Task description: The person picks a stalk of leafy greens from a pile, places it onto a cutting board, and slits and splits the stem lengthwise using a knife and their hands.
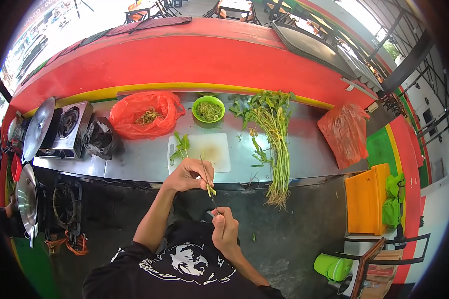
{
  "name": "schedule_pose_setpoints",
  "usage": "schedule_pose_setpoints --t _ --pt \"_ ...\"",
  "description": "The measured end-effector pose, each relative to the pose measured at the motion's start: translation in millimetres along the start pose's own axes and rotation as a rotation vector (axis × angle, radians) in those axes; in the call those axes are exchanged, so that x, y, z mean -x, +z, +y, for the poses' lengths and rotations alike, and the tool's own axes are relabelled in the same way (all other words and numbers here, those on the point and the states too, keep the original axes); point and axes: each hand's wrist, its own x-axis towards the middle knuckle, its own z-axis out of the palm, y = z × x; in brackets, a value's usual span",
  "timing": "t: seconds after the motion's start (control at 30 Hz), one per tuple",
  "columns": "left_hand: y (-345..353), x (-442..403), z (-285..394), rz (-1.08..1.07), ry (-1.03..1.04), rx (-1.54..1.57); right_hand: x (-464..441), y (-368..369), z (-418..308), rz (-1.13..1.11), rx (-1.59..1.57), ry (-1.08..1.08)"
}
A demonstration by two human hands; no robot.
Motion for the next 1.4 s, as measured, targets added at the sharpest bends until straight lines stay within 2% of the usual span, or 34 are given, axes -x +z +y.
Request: schedule_pose_setpoints --t 0.07,0.37,0.57,0.73,0.83,1.17,1.4 --pt "6 -4 6 -0.038 0.02 -0.075 1 -5 -3 -0.015 -0.01 0.016" --pt "16 -13 4 -0.015 0.091 -0.043 -1 -8 -1 -0.023 0.056 0.014" --pt "-4 -23 1 -0.03 0.005 -0.146 -14 2 1 0.058 0.01 0.008" --pt "-21 -20 -1 -0.04 0.003 0.07 -27 11 -5 0.008 0.036 -0.018" --pt "-30 -30 9 -0.081 0.091 0.048 -37 18 -11 -0.005 0.033 -0.032" --pt "-70 -28 26 -0.114 0.126 0.04 -64 51 -21 -0.001 0.175 -0.057" --pt "-78 -27 23 -0.03 0.14 0.114 -70 66 -15 0.049 0.198 -0.076"
